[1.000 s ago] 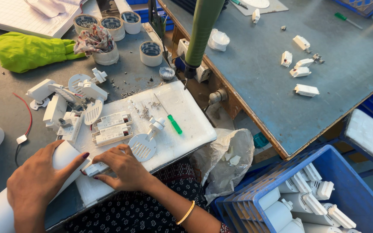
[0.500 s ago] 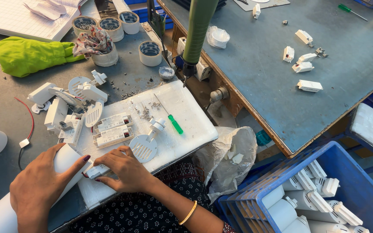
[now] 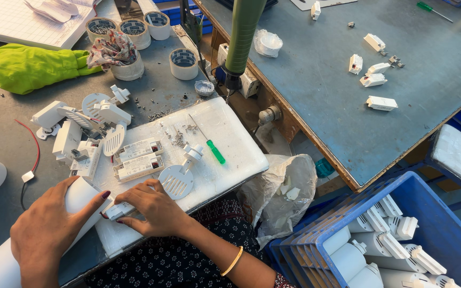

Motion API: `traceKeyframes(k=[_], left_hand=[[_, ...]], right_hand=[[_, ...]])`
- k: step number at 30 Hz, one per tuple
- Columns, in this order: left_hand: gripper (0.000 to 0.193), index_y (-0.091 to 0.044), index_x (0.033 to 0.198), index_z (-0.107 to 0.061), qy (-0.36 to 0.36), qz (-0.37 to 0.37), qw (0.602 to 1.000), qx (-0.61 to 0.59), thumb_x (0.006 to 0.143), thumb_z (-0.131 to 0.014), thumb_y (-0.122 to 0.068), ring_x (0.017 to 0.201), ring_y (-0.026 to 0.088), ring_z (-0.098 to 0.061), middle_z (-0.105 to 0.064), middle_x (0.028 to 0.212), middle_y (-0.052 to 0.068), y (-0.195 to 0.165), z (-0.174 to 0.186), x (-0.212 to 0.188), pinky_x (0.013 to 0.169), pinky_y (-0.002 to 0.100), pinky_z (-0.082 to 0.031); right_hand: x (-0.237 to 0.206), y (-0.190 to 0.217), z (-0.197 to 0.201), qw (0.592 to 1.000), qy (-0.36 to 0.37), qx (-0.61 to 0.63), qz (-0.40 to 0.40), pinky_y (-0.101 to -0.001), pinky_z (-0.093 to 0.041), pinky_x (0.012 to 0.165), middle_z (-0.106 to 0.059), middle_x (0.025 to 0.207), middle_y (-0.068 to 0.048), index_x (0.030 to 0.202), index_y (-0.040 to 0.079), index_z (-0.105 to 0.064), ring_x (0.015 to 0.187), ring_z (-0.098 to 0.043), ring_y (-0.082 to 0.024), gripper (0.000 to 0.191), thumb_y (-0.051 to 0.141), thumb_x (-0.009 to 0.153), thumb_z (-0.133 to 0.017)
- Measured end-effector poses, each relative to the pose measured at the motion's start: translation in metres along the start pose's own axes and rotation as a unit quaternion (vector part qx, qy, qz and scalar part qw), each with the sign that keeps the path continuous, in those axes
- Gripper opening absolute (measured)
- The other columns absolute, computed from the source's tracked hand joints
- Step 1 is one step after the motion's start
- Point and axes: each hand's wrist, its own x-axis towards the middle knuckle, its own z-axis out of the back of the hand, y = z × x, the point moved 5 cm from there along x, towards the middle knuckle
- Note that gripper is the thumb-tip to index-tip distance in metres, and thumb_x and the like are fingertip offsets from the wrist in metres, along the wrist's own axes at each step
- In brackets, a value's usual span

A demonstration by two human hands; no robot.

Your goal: The person assembles a white cylindrical housing with internal electrical components. They use a screwdriver to fasten a small white box to the cylinder, then attach a circular vented cover and secure it with a power drill. The finished unit is placed on the table.

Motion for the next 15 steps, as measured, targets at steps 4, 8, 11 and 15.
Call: traceKeyframes(k=[4,8,11,15], left_hand=[[0.086,-0.025,0.141,-0.068,-0.012,-0.008,1.000,-0.009,0.076,-0.063,-0.081,0.093,0.028,-0.077,-0.079,0.109,0.009,-0.0002,0.0021,-0.0024,0.075,0.044,-0.061],[0.086,-0.025,0.142,-0.068,-0.020,-0.015,1.000,-0.009,0.076,-0.063,-0.081,0.092,0.028,-0.077,-0.078,0.110,0.009,0.0001,0.0018,-0.0027,0.075,0.043,-0.061],[0.086,-0.025,0.142,-0.067,-0.019,-0.016,1.000,-0.008,0.076,-0.063,-0.081,0.093,0.028,-0.077,-0.078,0.110,0.009,0.0032,-0.0004,-0.0032,0.075,0.043,-0.061],[0.085,-0.026,0.141,-0.068,-0.017,-0.012,1.000,-0.013,0.076,-0.063,-0.080,0.095,0.029,-0.076,-0.078,0.111,0.009,0.0073,-0.0035,-0.0027,0.076,0.044,-0.061]], right_hand=[[-0.0009,0.0002,-0.0006,1.000,0.001,-0.001,0.000,-0.0397,-0.032,0.122,-0.070,0.115,-0.004,0.133,0.014,-0.062,0.119,-0.063,-0.018,0.047,0.041,0.095,-0.072],[-0.0013,0.0004,-0.0007,1.000,-0.005,-0.004,0.004,-0.0398,-0.032,0.122,-0.070,0.115,-0.004,0.133,0.014,-0.062,0.119,-0.062,-0.019,0.048,0.042,0.095,-0.072],[-0.0018,0.0017,-0.0038,1.000,-0.003,-0.004,0.003,-0.0396,-0.032,0.122,-0.070,0.117,-0.004,0.133,0.014,-0.062,0.121,-0.062,-0.019,0.048,0.042,0.095,-0.072],[-0.0018,0.0029,-0.0062,1.000,-0.005,-0.003,0.003,-0.0398,-0.032,0.122,-0.070,0.120,-0.004,0.132,0.014,-0.062,0.121,-0.062,-0.019,0.047,0.041,0.095,-0.072]])
